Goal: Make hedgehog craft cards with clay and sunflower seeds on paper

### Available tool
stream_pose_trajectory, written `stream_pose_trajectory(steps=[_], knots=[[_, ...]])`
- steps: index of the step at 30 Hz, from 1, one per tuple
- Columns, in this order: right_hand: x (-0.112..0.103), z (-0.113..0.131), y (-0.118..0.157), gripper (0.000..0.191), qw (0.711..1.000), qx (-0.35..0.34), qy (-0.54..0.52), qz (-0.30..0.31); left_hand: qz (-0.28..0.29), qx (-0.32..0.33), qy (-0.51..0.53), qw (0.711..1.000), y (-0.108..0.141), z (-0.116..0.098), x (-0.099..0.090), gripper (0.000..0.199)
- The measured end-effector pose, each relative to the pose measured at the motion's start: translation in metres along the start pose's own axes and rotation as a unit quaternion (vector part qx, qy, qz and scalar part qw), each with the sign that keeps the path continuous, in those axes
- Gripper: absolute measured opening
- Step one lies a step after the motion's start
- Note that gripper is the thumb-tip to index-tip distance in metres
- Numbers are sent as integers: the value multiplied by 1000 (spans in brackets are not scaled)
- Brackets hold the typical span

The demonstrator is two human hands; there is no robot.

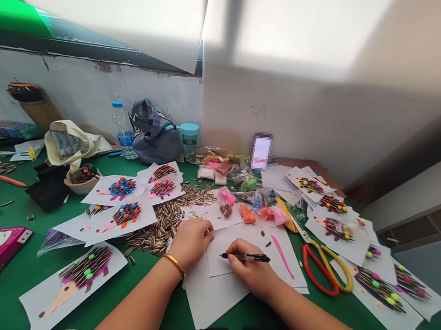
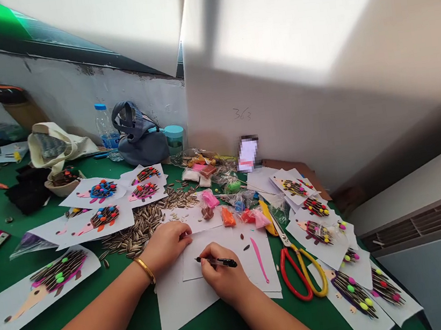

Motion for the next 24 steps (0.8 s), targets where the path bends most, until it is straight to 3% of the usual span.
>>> stream_pose_trajectory(steps=[7, 24], knots=[[4, 7, 0, 12, 999, -24, 24, -8, 10, 0, 7, 1000, 0, 1, -1, 22], [9, 9, -3, 12, 999, -20, 50, -2, 18, -3, 8, 1000, 0, 1, 1, 22]])
Point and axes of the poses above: each hand's wrist, its own y-axis away from the middle knuckle, its own x-axis out of the palm, z = x × y, the point moved 5 cm from there along -y, towards the middle knuckle, and after that the axes turned 7 degrees about -y, right-handed, at the moved point
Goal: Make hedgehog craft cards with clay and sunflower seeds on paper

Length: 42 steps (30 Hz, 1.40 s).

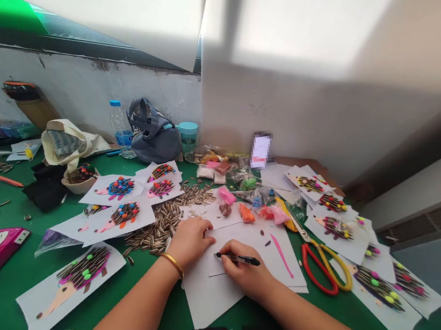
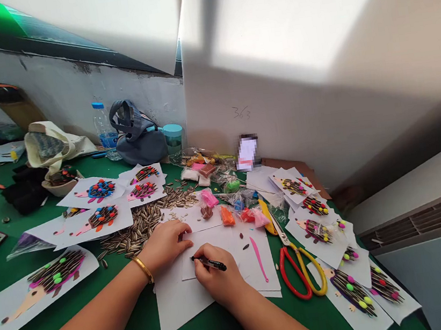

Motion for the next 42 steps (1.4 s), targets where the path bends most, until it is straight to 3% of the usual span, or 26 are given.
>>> stream_pose_trajectory(steps=[26, 42], knots=[[-17, -12, -5, 12, 998, 18, 10, -59, -4, 0, 2, 1000, 0, 1, 3, 22], [-1, -6, 1, 14, 1000, 6, -11, 9, -7, 4, -9, 1000, 0, -1, 1, 22]])
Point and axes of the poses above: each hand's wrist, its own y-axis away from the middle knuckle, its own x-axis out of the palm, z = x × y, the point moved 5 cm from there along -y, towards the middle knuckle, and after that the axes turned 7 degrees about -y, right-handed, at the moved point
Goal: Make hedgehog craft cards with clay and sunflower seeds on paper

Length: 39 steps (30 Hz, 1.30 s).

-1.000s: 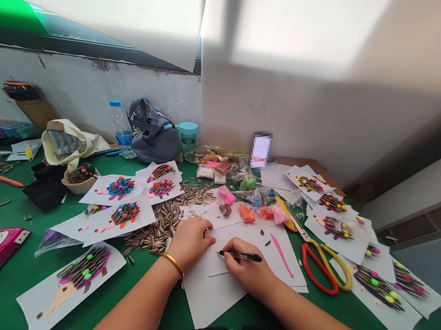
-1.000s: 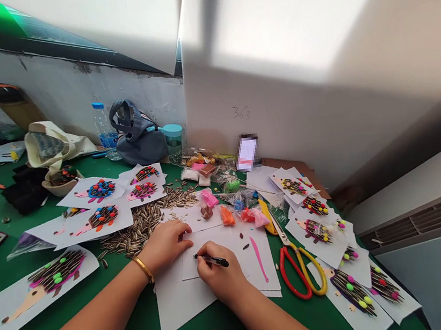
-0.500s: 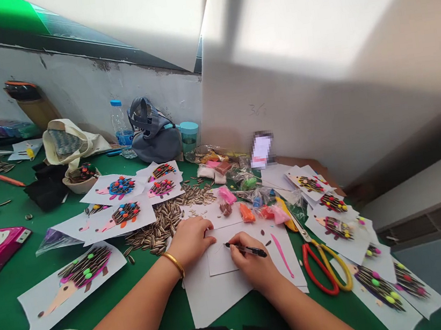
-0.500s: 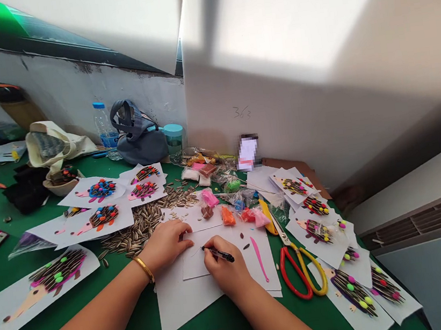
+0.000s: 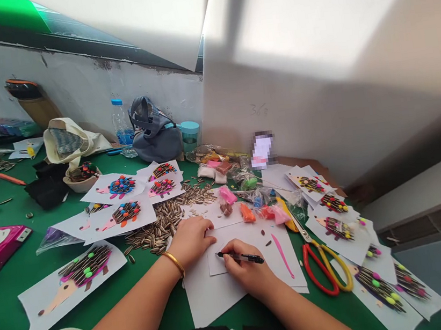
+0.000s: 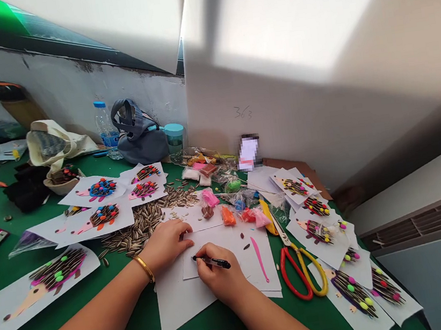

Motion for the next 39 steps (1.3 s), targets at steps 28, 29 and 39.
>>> stream_pose_trajectory(steps=[28, 29, 39], knots=[[-26, -14, -3, 11, 995, 68, 40, -68, 5, -1, 0, 1000, -1, 2, 3, 22], [-28, -15, -3, 11, 994, 74, 44, -71, 5, -1, 0, 1000, -1, 2, 3, 22], [-32, -15, -6, 15, 995, 50, -46, -75, 4, -1, 1, 1000, -1, 2, 2, 22]])
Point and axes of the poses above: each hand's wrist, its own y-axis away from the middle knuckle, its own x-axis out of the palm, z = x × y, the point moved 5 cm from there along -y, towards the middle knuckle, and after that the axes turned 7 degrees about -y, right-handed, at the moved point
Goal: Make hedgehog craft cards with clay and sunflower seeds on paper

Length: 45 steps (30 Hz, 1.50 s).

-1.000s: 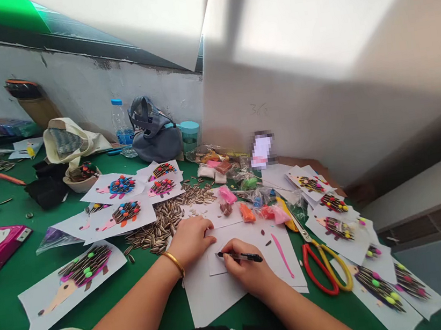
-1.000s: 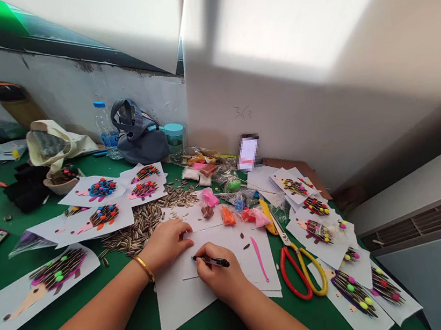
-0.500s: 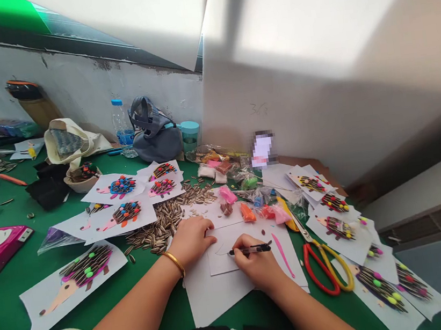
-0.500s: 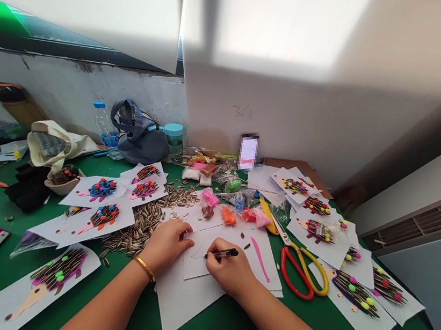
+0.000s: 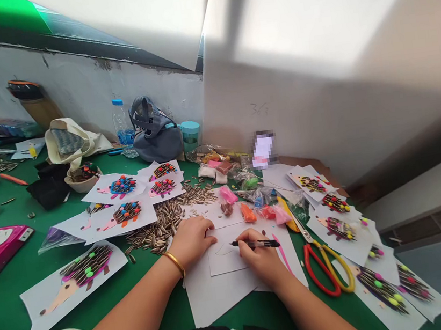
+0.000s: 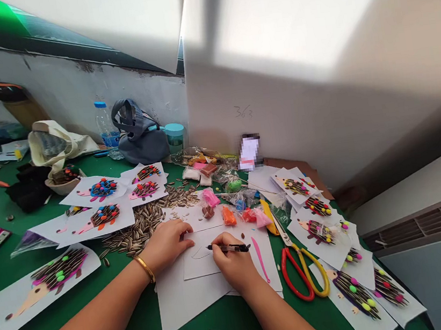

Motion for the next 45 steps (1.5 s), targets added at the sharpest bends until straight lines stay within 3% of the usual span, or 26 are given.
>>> stream_pose_trajectory(steps=[9, 45], knots=[[9, -4, -1, 15, 998, 29, -18, 49, -1, -4, 3, 1000, 0, 0, 0, 21], [10, -5, -1, 16, 999, 23, -3, 45, 0, -3, 5, 1000, 1, 0, -1, 21]])
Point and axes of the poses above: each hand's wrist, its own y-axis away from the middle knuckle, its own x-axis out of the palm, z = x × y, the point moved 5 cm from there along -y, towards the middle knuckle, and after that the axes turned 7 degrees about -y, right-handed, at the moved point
